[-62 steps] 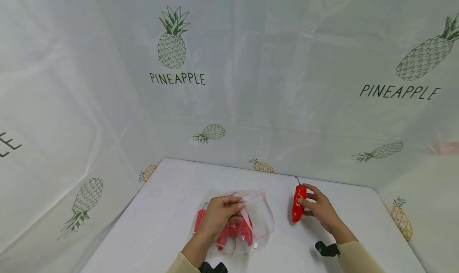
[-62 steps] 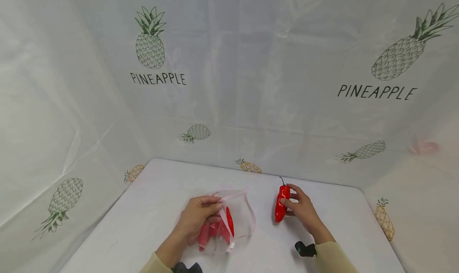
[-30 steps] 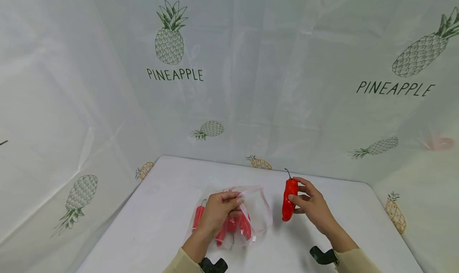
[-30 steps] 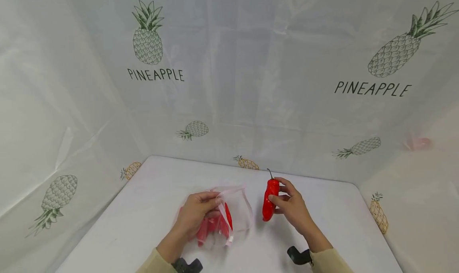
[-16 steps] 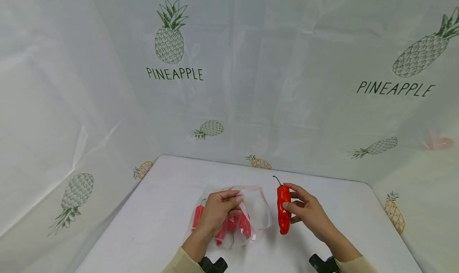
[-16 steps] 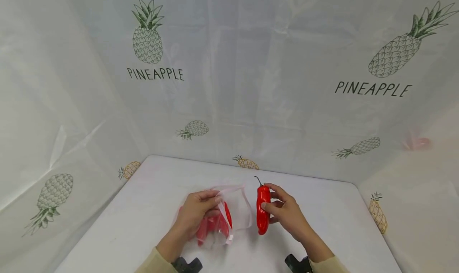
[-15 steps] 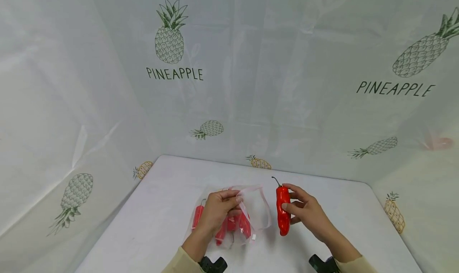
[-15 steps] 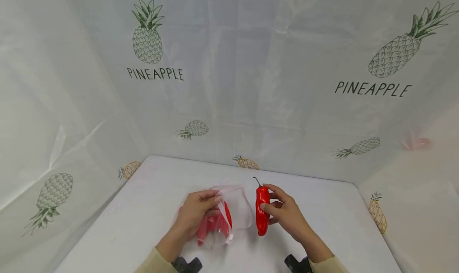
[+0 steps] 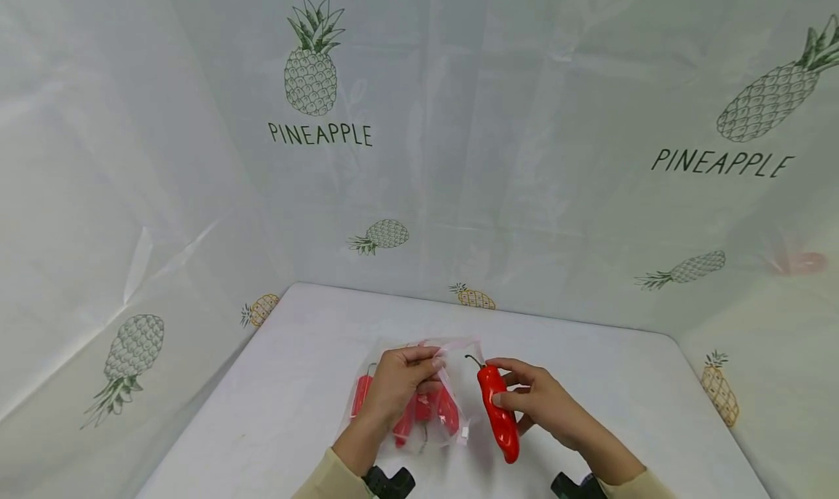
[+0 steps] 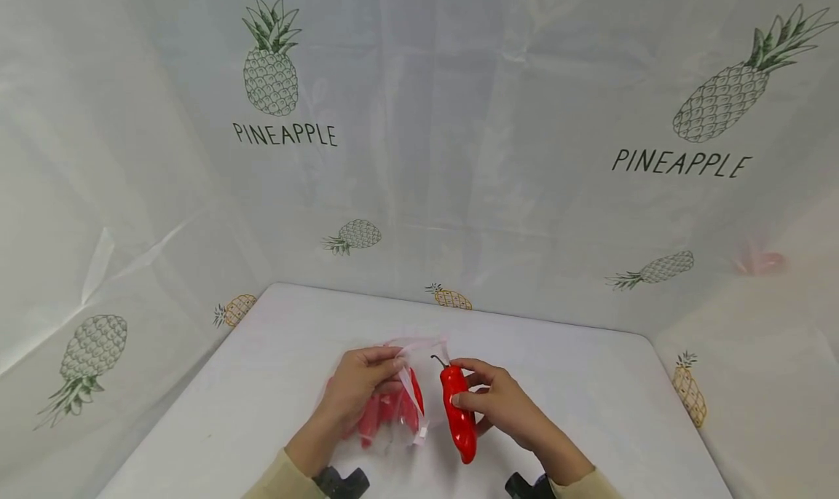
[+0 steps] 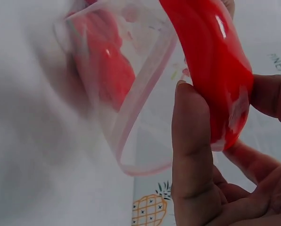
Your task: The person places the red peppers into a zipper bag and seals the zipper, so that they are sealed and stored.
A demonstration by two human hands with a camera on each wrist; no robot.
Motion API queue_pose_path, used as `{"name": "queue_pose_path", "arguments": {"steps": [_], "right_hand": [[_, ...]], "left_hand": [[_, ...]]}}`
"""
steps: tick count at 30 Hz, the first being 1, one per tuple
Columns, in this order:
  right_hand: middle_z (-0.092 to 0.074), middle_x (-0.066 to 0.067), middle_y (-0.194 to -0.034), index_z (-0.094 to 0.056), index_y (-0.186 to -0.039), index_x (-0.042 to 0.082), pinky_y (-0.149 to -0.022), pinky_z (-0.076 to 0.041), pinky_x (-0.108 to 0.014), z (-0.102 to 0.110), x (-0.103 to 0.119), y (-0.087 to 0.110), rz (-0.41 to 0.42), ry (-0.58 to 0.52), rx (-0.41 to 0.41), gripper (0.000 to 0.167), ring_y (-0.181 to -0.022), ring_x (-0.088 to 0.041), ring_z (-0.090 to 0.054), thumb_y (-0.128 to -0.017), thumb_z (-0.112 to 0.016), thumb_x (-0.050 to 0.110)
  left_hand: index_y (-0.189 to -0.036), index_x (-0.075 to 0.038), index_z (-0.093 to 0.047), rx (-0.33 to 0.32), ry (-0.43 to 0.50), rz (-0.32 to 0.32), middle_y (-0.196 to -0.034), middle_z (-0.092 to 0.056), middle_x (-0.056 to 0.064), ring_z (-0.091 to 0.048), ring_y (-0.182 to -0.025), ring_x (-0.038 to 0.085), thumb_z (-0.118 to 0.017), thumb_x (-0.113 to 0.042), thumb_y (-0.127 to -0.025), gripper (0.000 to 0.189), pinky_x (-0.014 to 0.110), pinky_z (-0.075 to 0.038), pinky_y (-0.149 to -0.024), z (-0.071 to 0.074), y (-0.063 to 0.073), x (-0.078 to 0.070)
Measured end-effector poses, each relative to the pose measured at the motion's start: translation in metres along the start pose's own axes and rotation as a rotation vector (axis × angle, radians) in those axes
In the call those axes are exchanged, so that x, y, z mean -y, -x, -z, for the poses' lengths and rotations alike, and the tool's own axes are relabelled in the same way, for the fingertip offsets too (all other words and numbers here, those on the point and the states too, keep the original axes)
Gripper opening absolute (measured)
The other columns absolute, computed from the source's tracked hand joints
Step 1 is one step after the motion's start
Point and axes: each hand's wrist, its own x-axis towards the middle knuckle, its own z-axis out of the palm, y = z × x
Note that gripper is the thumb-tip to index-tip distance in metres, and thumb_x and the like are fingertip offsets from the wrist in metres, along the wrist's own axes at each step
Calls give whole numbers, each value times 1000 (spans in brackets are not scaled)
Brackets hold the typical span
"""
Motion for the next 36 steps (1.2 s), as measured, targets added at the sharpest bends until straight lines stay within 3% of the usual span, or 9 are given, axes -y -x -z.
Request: {"name": "queue_pose_path", "arguments": {"steps": [13, 18, 24, 30, 36], "right_hand": [[-69, -16, -111, -50, -152, -1, -64, -67, -45, -14, 7, -19, -40, -12, -41, 66, -86, -27, -71, -93, -75, 17], [-70, -17, -112, -48, -153, -4, -65, -67, -44, -22, 7, -22, -43, -29, -120, 69, -84, -25, -72, -93, -75, 16], [-68, -19, -113, -50, -151, -1, -62, -67, -44, -36, 4, -28, -10, -32, -257, 66, -82, -24, -72, -93, -76, 16], [-67, -20, -119, -53, -150, 4, -57, -66, -41, -49, 0, -30, 8, 63, -346, 71, -82, -22, -71, -89, -85, 20], [-67, -17, -119, -53, -150, 5, -59, -66, -37, -55, -1, -28, 25, 140, -344, 72, -85, -22, -72, -89, -86, 26]], "left_hand": [[-122, -3, -78, 61, -75, 39, -103, -77, 8, -76, -75, 13, -79, -15, -96, 28, 29, -66, -75, -9, 6, 3], [-123, -6, -79, 85, -94, 59, -102, -78, 8, -76, -74, 13, -79, -15, -96, 28, 26, -65, -71, -11, 9, 4], [-125, -3, -77, 117, -24, 77, -108, -79, 14, -74, -69, 12, -77, -13, -97, 29, 21, -63, -66, -14, 10, 5], [-126, -2, -76, 71, 3, 48, -110, -78, 13, -76, -71, 12, -78, -14, -96, 32, 26, -65, -72, -12, 7, 5], [-131, -2, -73, 29, 10, 33, -104, -75, 7, -73, -74, 13, -78, -15, -97, 37, 26, -66, -74, -6, 5, 2]]}}
